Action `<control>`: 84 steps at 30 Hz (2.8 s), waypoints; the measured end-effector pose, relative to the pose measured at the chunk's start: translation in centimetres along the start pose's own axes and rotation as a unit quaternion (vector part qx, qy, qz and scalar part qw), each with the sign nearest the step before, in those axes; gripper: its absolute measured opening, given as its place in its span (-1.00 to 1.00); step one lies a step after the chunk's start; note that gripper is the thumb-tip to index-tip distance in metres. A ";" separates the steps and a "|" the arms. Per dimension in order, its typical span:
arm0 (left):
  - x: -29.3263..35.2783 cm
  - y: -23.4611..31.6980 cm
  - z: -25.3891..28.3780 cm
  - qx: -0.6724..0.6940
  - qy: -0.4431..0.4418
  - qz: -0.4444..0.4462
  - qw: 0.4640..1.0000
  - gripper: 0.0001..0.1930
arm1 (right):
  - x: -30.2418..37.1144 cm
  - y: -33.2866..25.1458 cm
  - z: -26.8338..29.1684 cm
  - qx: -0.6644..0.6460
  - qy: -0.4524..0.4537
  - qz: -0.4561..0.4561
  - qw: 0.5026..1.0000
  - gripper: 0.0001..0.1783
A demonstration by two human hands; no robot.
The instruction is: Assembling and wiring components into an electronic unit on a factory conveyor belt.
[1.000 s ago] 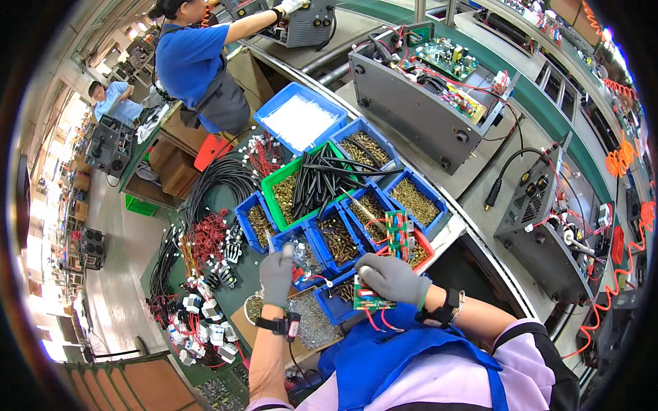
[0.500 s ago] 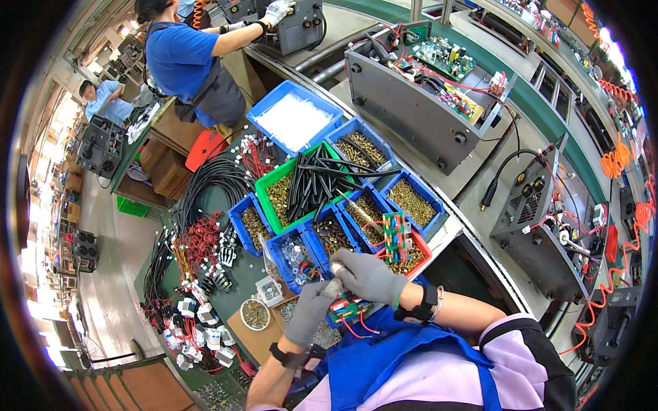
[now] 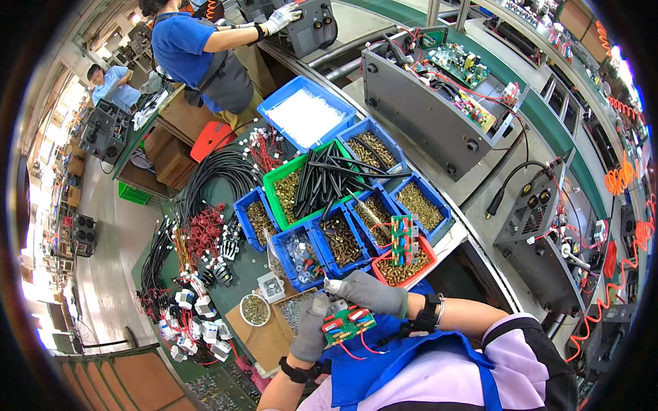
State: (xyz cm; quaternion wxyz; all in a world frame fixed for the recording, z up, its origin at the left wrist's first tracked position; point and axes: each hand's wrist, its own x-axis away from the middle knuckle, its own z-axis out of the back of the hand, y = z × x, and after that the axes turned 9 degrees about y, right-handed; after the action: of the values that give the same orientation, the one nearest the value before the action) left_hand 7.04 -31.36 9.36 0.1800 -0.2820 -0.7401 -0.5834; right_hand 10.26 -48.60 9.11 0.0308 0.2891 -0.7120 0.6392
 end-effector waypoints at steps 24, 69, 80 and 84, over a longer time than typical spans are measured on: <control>-6.2 0.3 5.8 -0.240 0.408 -0.332 0.816 -0.61 | -4.4 -1.3 8.5 0.387 0.359 0.202 0.825 -0.59; 0.1 0.6 1.7 -0.175 -0.106 -0.059 0.977 -0.55 | 0.9 -2.4 0.4 0.266 -0.001 0.108 0.958 -0.35; -2.6 1.9 2.1 0.025 -0.124 0.048 0.991 -0.61 | -0.3 -0.8 0.5 0.051 0.117 -0.011 0.992 -0.32; -3.7 3.2 3.0 -0.016 -0.196 0.085 0.977 -0.59 | 0.2 -0.8 0.5 0.020 0.117 -0.057 0.991 -0.33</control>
State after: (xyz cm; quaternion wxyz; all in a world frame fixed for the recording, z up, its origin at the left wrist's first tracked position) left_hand 12.12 -28.71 8.83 0.0762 -0.4557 -0.7246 -0.5113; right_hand 10.60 -49.15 9.81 0.1443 0.2528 -0.6730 0.6800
